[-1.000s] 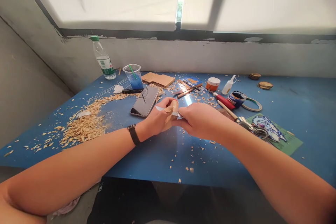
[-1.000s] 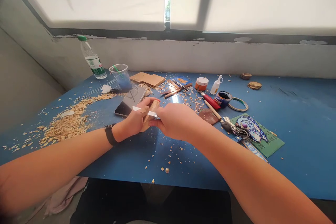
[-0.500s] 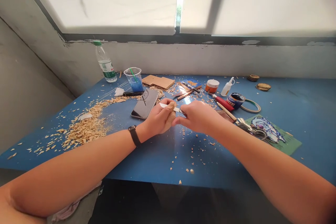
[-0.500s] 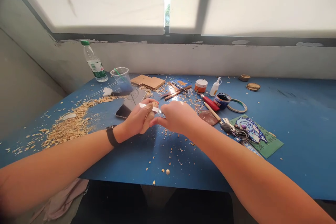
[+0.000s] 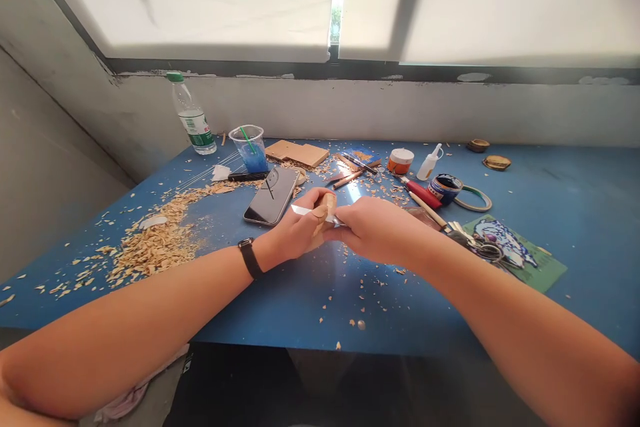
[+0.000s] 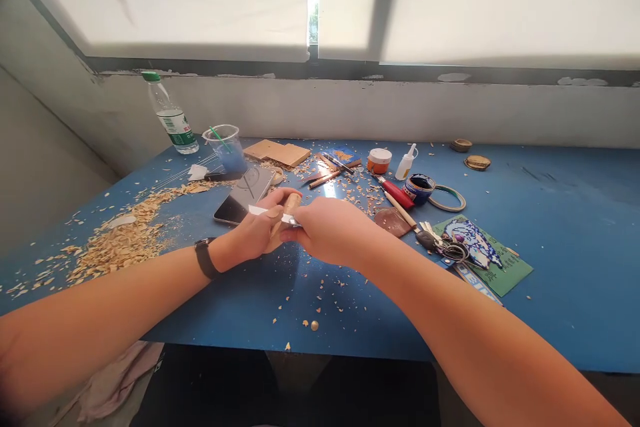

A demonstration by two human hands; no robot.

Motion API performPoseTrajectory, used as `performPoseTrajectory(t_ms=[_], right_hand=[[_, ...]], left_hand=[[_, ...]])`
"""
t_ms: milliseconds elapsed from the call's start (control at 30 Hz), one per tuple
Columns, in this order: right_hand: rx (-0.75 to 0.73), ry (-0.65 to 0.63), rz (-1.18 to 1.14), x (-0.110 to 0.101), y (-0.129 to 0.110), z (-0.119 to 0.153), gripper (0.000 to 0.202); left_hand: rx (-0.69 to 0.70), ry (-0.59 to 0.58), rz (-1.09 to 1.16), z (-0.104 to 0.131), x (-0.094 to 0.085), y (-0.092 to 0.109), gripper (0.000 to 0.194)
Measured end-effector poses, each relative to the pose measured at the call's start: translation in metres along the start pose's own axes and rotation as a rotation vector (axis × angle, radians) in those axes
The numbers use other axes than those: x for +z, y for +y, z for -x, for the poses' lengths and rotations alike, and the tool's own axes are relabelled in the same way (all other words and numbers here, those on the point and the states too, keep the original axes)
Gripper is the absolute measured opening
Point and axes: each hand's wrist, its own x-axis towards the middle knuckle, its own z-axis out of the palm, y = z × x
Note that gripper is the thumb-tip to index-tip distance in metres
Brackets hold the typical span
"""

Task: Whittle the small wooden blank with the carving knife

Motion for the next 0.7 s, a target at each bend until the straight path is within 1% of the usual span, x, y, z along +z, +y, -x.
performPoseTrajectory(t_ms=[200,333,400,567,700], right_hand=[[0.042,0.025,-0.003,0.003,0.006,-0.006,0.051],[0.119,0.069,0.024,0.008,0.012,-0.011,0.067],[0.119,0.075,0.025,0.008,0.013,-0.012,0.07],[0.011,0.03,0.006,0.001,0.004,-0.004,0.053],[-0.022,0.019,0.0,-0.001,-0.001,0.0,0.047]], left_hand=[[-0.04,0.018,0.041,-0.002,0.003,0.006,0.03],[-0.068,0.05,0.055,-0.001,0.006,0.014,0.036],[-0.066,0.066,0.045,0.0,0.006,0.016,0.039],[-0.064,0.069,0.021,0.001,0.006,0.012,0.037],[-0.042,0.052,-0.023,0.001,0.005,0.01,0.034]])
